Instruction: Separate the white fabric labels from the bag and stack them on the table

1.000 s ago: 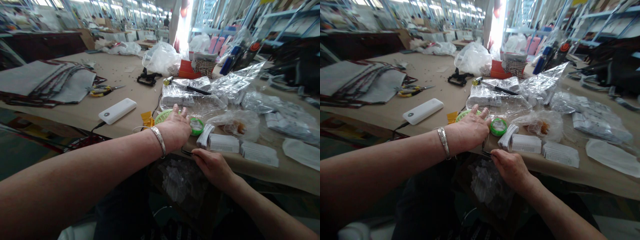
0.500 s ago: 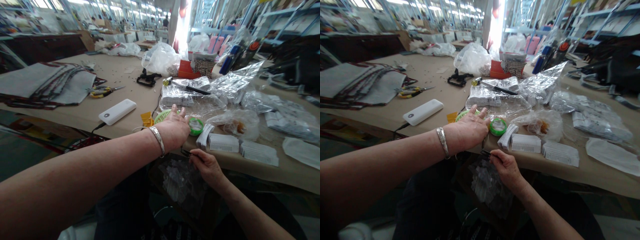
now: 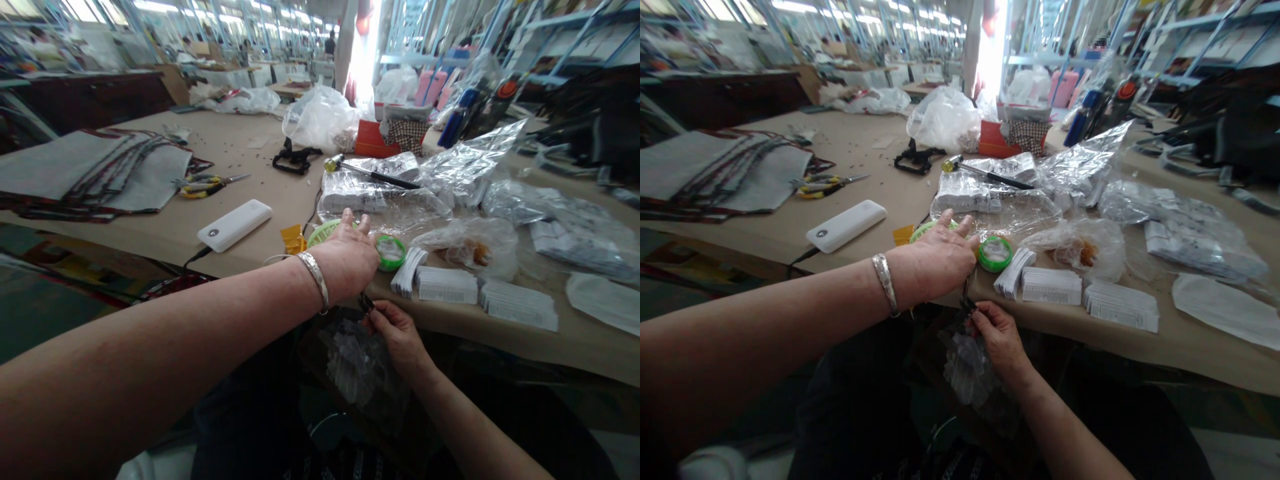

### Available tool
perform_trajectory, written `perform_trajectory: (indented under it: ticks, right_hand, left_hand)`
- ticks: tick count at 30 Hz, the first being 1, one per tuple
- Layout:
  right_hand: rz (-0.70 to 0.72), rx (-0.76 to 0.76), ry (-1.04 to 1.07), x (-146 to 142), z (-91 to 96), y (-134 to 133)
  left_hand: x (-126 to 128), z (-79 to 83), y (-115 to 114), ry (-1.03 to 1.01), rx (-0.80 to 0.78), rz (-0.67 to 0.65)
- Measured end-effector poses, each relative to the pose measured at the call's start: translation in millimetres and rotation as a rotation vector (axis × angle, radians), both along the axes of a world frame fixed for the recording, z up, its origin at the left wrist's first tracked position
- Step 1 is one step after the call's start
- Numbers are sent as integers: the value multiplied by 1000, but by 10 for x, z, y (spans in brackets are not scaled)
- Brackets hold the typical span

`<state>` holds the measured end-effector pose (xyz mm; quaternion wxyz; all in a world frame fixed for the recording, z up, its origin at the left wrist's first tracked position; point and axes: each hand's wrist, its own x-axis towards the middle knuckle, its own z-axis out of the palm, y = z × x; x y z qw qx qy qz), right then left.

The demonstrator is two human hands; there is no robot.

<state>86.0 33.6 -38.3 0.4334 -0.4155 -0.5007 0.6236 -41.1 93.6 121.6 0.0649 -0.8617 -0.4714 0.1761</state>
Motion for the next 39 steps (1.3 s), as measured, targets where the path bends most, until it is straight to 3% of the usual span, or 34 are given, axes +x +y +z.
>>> perform_trajectory:
  ticks: [6, 10, 21, 26, 32, 39]
  right_hand:
    - [-52, -118, 215, -149, -152, -155]
    - [-71, -116, 174, -183, -230, -181]
    - [-129, 16, 73, -199, -98, -146]
    - [-205, 124, -22, -223, -195, -175]
    - [-180, 284, -251, -177, -333, -158]
    - [-157, 311, -293, -201, -319, -154]
  left_hand:
    - [10, 37, -9, 31, -34, 4]
    - [-11, 17, -9, 6, -9, -13]
    - [-9, 0, 2, 39, 3, -21]
    - [-12, -18, -1, 19, 15, -14]
    - [0, 2, -10, 27, -5, -4]
    - [0, 20, -27, 19, -11, -13]
